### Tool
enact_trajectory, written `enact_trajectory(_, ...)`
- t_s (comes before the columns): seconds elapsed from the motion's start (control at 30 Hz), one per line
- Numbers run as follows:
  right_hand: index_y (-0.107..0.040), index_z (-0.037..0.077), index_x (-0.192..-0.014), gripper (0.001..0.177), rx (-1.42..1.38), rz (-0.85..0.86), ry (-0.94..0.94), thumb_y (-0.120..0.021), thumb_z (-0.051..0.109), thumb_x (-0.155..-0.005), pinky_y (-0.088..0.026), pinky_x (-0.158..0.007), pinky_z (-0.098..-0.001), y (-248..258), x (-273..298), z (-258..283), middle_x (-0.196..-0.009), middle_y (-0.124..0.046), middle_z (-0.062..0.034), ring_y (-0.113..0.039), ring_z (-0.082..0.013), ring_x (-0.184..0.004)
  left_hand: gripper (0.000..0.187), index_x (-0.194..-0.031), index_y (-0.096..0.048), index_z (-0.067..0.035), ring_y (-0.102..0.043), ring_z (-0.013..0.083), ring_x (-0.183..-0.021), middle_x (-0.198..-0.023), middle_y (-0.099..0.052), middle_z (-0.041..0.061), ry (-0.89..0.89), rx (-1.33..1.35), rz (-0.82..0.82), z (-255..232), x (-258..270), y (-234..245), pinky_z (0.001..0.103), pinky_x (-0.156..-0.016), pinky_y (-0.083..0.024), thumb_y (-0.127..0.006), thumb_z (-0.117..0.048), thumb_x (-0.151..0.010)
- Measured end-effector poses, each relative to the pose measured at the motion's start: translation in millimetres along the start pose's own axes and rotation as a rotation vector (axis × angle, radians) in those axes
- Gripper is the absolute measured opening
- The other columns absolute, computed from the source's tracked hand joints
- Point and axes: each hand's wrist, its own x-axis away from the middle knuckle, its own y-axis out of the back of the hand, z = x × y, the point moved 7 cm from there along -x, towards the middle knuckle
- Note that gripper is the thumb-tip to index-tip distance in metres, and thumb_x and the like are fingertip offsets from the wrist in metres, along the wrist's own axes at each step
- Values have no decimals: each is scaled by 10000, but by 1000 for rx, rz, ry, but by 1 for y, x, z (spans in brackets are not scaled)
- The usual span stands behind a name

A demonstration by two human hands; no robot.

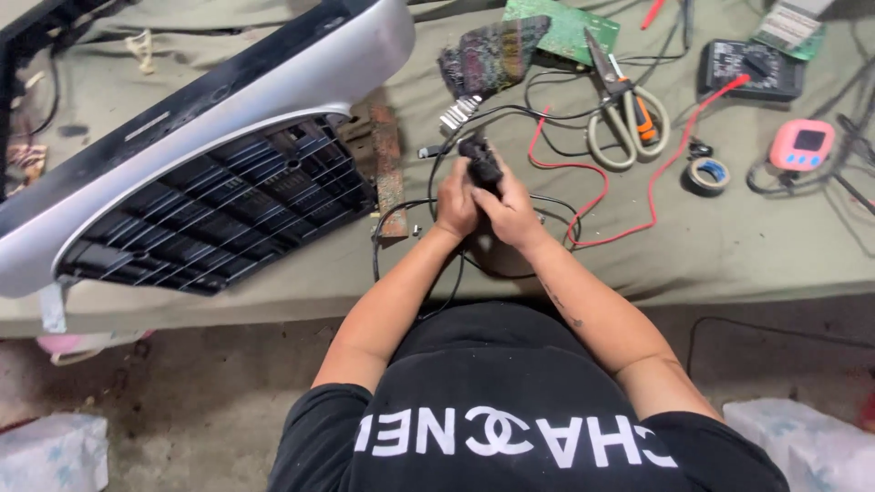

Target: The person cleans a black electrical plug with a cloth, then uses a multimeter to test the wires. They proceed to wrap the exposed wire ends with white electrical tape and connect the multimeter probes to the taped wires.

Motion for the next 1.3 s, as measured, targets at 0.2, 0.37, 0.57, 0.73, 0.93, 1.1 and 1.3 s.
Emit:
enact_trajectory(0.2, -644, 18, -1318, 363, 41, -119, -82, -696, 102, -969, -528, -978, -439, 20, -6, -18, -1129, -726, -152, -618, -172, -1083, 372, -1236, -613, -82, -655, 501, -862, -908, -674, 234, -44, -62, 5, -11, -4, 0, 549, -772, -545, -360, -226, -1004)
enact_trajectory(0.37, -666, 90, -1252, 418, 15, -33, -139, -812, 117, -861, -551, -938, -398, 20, -25, -7, -1069, -722, -75, -626, -146, -1020, 326, -1136, -622, -125, -658, 458, -865, -875, -660, 195, -48, -75, 32, -19, -8, 0, 527, -771, -544, -362, -231, -971)
enact_trajectory(0.57, -706, 190, -963, 323, 201, -129, -239, -921, 320, -760, -526, -636, -305, 15, -37, -41, -741, -670, 10, -619, -91, -728, 301, -974, -598, -55, -599, 508, -787, -789, -586, 231, -45, -112, -7, 11, -4, -10, 558, -683, -499, -337, -206, -981)
enact_trajectory(0.73, -723, 157, -865, 235, 110, -258, -255, -895, 306, -803, -514, -572, -272, 20, -33, -61, -689, -685, 18, -596, -65, -670, 302, -992, -604, -44, -609, 489, -774, -785, -592, 209, -36, -156, -6, 14, 1, -11, 550, -684, -502, -370, -235, -1006)
enact_trajectory(0.93, -717, 115, -1051, 158, -255, -92, -308, -762, 90, -902, -548, -746, -250, 18, -41, -64, -898, -705, 31, -624, -70, -835, 331, -1018, -603, -12, -616, 516, -831, -841, -609, 255, -26, -86, 16, -39, -23, 5, 536, -702, -520, -348, -221, -1045)
enact_trajectory(1.1, -690, 136, -980, 221, -328, -93, -321, -855, 82, -843, -505, -694, -198, 20, -37, -78, -847, -673, 67, -607, -44, -796, 359, -1135, -638, 2, -658, 479, -920, -948, -669, 250, -36, -97, 4, -19, -12, -4, 506, -779, -555, -373, -222, -1043)
enact_trajectory(1.3, -750, 80, -1013, 129, -259, -147, -289, -811, 82, -899, -555, -714, -262, 21, -43, -77, -895, -756, -13, -625, -56, -839, 359, -1127, -641, 13, -668, 460, -913, -953, -688, 229, -39, -142, 3, -15, -11, -7, 481, -770, -564, -388, -229, -1051)
